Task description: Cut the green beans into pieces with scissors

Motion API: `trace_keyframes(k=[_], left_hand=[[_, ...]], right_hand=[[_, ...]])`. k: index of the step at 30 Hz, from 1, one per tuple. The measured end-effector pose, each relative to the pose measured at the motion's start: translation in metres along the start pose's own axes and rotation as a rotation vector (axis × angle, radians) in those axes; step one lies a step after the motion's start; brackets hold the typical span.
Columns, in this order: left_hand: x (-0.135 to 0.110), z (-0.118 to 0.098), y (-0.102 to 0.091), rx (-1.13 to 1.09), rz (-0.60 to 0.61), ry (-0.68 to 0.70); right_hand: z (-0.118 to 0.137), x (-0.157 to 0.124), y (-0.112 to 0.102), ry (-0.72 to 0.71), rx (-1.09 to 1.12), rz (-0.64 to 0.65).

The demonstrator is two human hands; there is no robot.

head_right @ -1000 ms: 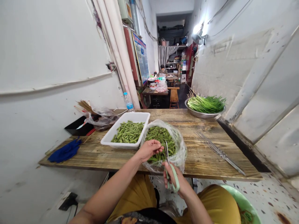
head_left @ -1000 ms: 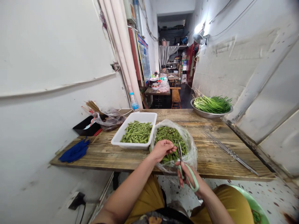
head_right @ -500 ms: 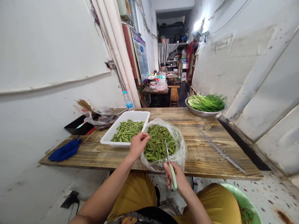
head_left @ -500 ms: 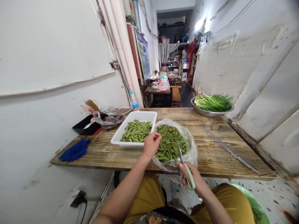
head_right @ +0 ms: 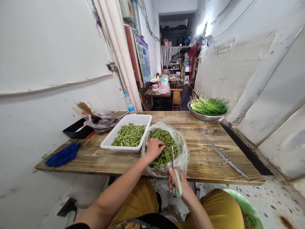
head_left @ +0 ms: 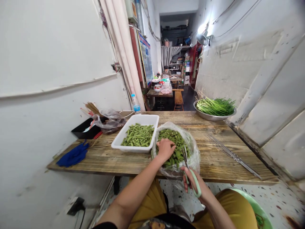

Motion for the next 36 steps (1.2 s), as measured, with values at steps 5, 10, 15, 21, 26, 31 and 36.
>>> trace_keyframes(k=[5, 10, 15, 21, 26, 31, 36], left_hand=[[-0.006, 0.007, -0.001, -0.397, 0.161, -0.059], [-0.022, -0.004, 0.008, -0.519, 0.329, -0.04], [-0.025, -0.01, 0.013, -0.559, 0.417, -0.029], [-0.022, 0.005, 0.012, -0.758, 0.307, -0.169], [-0.031, 0.013, 0.024, -1.21, 0.248, -0.438], [-0.036, 0.007, 0.021, -1.395, 0.141, -0.498], [-0.036, 0.004, 0.021, -1.391, 0.118, -0.455]], right_hand=[[0.001, 0.006, 0.005, -0.037, -0.136, 0.03], [0.007, 0.012, 0.01, -0.099, -0.146, 0.044], [0.006, 0.012, 0.004, -0.077, -0.219, 0.023], [-0.001, 0.013, -0.001, -0.06, -0.182, 0.011], [0.007, 0.006, 0.01, -0.031, 0.002, 0.074], [0.022, -0.002, 0.015, -0.013, 0.053, 0.087], [0.027, -0.002, 0.012, -0.017, -0.069, 0.088]])
Point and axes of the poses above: each hand's wrist, its own x-axis towards the middle knuckle, its own y-axis out of the palm, z = x × y, the point moved 10 cm from there along x, towards the middle knuckle, and after that the axes turned 10 degrees about -x, right-handed, at the moved point
